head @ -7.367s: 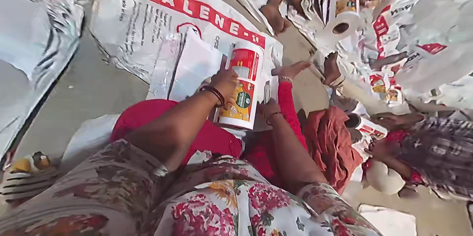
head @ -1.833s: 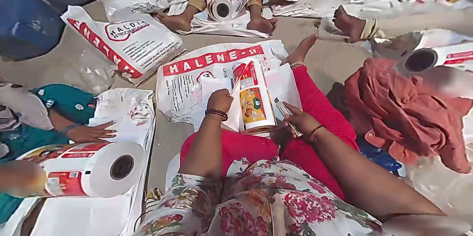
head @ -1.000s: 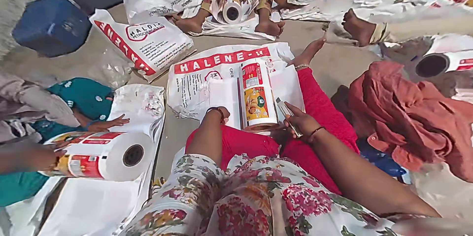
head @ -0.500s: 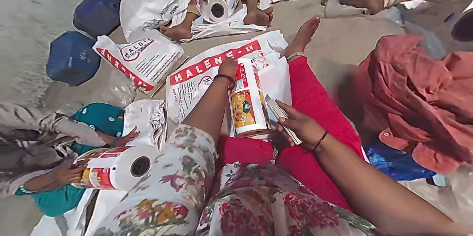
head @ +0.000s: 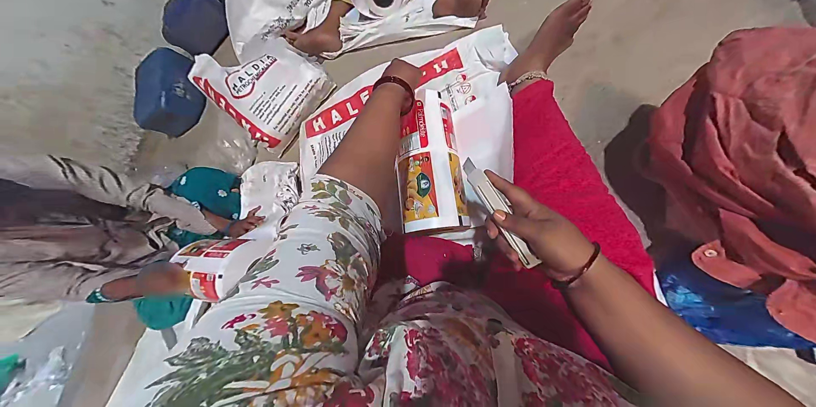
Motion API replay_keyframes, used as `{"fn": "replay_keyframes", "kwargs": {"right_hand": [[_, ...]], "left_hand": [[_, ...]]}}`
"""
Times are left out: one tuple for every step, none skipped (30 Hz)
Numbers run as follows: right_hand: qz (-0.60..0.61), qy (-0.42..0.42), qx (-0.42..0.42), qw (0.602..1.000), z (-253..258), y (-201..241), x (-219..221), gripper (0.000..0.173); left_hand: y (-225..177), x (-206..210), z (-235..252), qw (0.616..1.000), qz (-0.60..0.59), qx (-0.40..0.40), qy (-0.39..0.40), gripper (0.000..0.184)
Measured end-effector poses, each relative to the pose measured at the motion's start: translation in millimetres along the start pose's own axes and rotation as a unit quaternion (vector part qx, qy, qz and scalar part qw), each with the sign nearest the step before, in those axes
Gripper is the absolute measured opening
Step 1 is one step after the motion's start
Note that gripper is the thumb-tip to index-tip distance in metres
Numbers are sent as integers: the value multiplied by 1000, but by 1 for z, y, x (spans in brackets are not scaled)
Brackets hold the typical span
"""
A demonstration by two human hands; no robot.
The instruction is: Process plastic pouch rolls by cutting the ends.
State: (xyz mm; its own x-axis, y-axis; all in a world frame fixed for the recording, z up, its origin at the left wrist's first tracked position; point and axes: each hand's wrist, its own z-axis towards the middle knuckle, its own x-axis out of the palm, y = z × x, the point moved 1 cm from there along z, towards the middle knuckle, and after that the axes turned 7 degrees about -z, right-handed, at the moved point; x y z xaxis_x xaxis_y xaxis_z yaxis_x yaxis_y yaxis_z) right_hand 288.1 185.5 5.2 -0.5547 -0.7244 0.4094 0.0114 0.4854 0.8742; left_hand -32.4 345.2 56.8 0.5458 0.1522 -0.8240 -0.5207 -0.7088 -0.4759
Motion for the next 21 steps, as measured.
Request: {"fn": "replay_keyframes", "kwargs": {"right_hand": [[1, 4, -3, 1000, 1, 0, 0, 66], [-1, 10, -4, 1000, 1, 0, 0, 66], [-4, 11, -5, 1000, 1, 0, 1, 66], [-6, 8, -2, 1000, 1, 0, 1, 66], [-8, 5, 0, 1000, 1, -1, 0, 66], [-10, 1, 3, 1000, 1, -1, 0, 66], [-12, -1, 3, 1000, 1, -2, 0, 66], [-15, -5, 2, 1000, 3, -3, -1, 66], [-17, -9, 3, 1000, 4, -3, 0, 66], [-21, -12, 5, 1000, 5, -3, 1, 65], [-24, -13, 8, 1000, 6, -3, 2, 65], [-30, -14, 10, 999, 6, -3, 4, 65], [-36, -16, 12, 999, 7, -4, 5, 65], [-41, -16, 14, 999, 7, -4, 6, 65], [-44, -17, 16, 999, 7, -5, 7, 65], [-46, -19, 16, 999, 7, -5, 7, 65], [-47, -21, 16, 999, 7, -5, 7, 65], [-51, -24, 16, 998, 7, -6, 7, 65], [-54, -27, 15, 998, 7, -6, 7, 65], [-57, -31, 15, 998, 8, -6, 6, 65], [-58, -36, 17, 997, 8, -6, 7, 65]], "left_hand": [[-2, 0, -1, 1000, 27, 2, 6, 46], [-4, 0, -3, 998, 54, 8, 8, 46], [-5, 1, -5, 997, 73, 16, 7, 46], [-5, 2, -5, 996, 86, 24, 4, 46], [-5, 4, -7, 995, 91, 28, 2, 47], [-6, 4, -10, 995, 93, 29, 2, 47], [-5, 4, -13, 995, 95, 29, 2, 47], [-6, 3, -16, 995, 100, 28, 5, 46], [-7, 1, -20, 994, 104, 28, 11, 46], [-6, 0, -23, 994, 104, 28, 19, 46], [-5, -1, -25, 994, 102, 29, 26, 46], [-2, -1, -26, 994, 105, 31, 30, 47], [0, 0, -27, 993, 105, 31, 37, 47], [3, 2, -25, 994, 96, 31, 40, 46], [7, 5, -24, 996, 79, 27, 40, 44], [10, 8, -24, 997, 63, 23, 38, 44], [13, 11, -25, 998, 55, 23, 31, 47], [16, 13, -26, 998, 49, 25, 15, 53], [18, 14, -27, 999, 44, 23, -1, 62], [20, 14, -29, 999, 42, 20, -11, 70], [22, 14, -31, 999, 37, 18, -16, 73]]}}
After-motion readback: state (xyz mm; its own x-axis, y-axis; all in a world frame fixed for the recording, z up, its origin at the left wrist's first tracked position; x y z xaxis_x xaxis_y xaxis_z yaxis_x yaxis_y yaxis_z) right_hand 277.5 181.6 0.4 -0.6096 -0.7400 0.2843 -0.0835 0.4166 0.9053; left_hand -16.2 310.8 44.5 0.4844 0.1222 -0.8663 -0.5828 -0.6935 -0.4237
